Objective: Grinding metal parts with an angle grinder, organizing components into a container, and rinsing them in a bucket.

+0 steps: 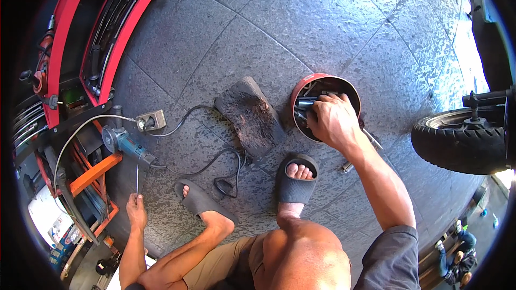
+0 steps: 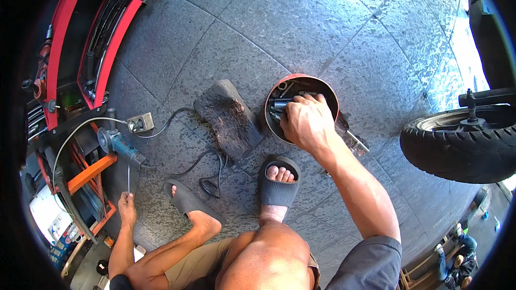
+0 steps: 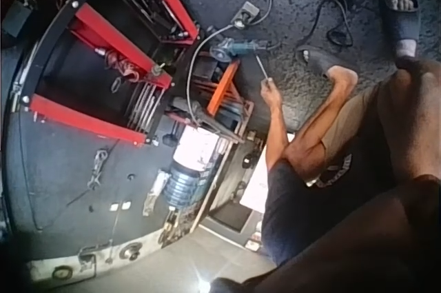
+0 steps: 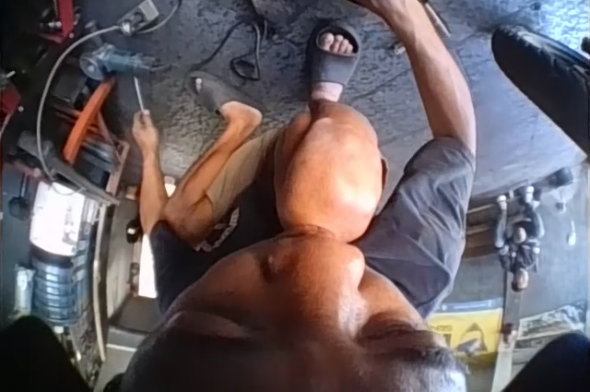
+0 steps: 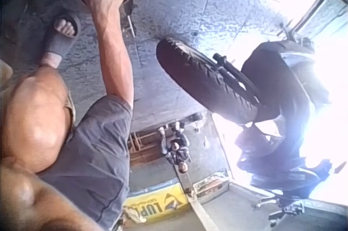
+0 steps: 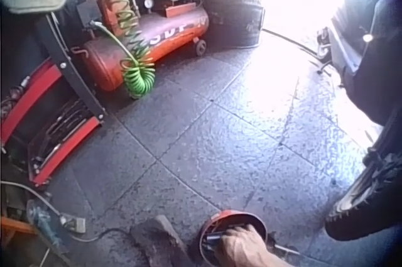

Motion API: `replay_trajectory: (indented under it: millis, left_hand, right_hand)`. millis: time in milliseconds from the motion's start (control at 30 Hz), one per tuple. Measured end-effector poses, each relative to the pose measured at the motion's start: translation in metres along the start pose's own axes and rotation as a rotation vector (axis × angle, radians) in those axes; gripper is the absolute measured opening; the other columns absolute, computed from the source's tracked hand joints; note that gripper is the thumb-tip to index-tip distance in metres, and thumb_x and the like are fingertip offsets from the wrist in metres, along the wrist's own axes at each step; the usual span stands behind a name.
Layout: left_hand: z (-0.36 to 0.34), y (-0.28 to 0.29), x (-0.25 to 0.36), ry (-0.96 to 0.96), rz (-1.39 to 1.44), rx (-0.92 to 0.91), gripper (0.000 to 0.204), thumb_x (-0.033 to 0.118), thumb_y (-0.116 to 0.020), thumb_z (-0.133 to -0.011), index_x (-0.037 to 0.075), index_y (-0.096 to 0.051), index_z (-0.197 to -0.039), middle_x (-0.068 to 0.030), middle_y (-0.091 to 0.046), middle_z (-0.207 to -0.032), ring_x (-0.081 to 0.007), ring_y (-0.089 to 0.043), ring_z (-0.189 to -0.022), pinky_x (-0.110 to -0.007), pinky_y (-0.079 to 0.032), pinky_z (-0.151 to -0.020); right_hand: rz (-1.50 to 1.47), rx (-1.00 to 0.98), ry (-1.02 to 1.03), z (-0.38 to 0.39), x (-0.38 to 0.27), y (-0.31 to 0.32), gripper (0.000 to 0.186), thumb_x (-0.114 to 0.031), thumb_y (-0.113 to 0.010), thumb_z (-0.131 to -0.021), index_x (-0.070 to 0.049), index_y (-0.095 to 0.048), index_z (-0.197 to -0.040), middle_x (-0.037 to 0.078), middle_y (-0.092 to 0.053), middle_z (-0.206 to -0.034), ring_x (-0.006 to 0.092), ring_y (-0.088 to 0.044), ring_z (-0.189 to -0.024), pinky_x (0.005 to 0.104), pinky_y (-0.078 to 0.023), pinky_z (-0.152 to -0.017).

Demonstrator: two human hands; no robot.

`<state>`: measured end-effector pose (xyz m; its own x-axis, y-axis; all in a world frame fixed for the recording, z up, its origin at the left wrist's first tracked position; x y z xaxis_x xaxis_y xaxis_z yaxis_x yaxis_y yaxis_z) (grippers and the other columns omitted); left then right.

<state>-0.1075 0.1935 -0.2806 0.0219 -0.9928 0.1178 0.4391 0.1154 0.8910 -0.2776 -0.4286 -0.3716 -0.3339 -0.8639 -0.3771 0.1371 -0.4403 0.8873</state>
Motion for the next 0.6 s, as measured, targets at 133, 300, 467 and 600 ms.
replay_trajectory:
  millis: [133,300,467,600]
  left_hand:
    - [0.003,-0.001,-0.006,0.015,0.001,0.003,0.027,0.021,-0.056,-0.101,-0.005,-0.061,-0.097,-0.0085,-0.051,-0.069,-0.0181,-0.047,-0.064,-0.038,-0.041,-0.063]
    - [0.005,-0.006,-0.011,0.003,-0.007,-0.01,0.026,0.021,-0.056,-0.1,-0.005,-0.06,-0.096,-0.0093,-0.052,-0.069,-0.0188,-0.048,-0.065,-0.038,-0.041,-0.064]
    - [0.001,-0.009,-0.008,0.009,0.033,-0.012,0.026,0.02,-0.056,-0.1,-0.004,-0.06,-0.094,-0.0088,-0.052,-0.07,-0.0179,-0.047,-0.065,-0.037,-0.041,-0.063]
    - [-0.001,-0.01,0.001,-0.01,0.054,-0.003,0.026,0.02,-0.056,-0.1,-0.004,-0.06,-0.093,-0.0081,-0.051,-0.069,-0.0175,-0.047,-0.064,-0.038,-0.041,-0.063]
  right_hand:
    - [-0.156,0.098,-0.101,0.001,0.005,0.001,0.021,-0.014,-0.07,-0.075,-0.001,-0.065,-0.091,0.019,-0.068,-0.093,0.0375,-0.068,-0.088,0.0466,-0.05,-0.084]
    - [-0.087,0.048,-0.048,0.003,0.003,0.0,0.025,-0.006,-0.065,-0.074,-0.002,-0.062,-0.099,0.018,-0.066,-0.102,0.0373,-0.066,-0.098,0.0467,-0.05,-0.087]
    - [0.07,0.091,0.139,0.012,-0.005,-0.001,0.028,-0.006,-0.063,-0.077,-0.004,-0.06,-0.105,0.014,-0.066,-0.108,0.0353,-0.058,-0.115,0.0476,-0.045,-0.096]
    - [0.078,0.055,0.173,0.009,-0.006,-0.007,0.026,-0.008,-0.062,-0.079,-0.004,-0.059,-0.104,0.014,-0.065,-0.109,0.0359,-0.058,-0.113,0.0473,-0.043,-0.098]
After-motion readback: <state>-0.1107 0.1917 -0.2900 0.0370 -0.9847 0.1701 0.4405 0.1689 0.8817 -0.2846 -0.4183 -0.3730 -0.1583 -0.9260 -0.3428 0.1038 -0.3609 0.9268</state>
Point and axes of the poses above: each hand's wrist, its own z-axis away from the middle knuckle, its own y-axis out of the back of the hand, x = y × z, the point moved 6 cm from there along -z, towards the middle knuckle
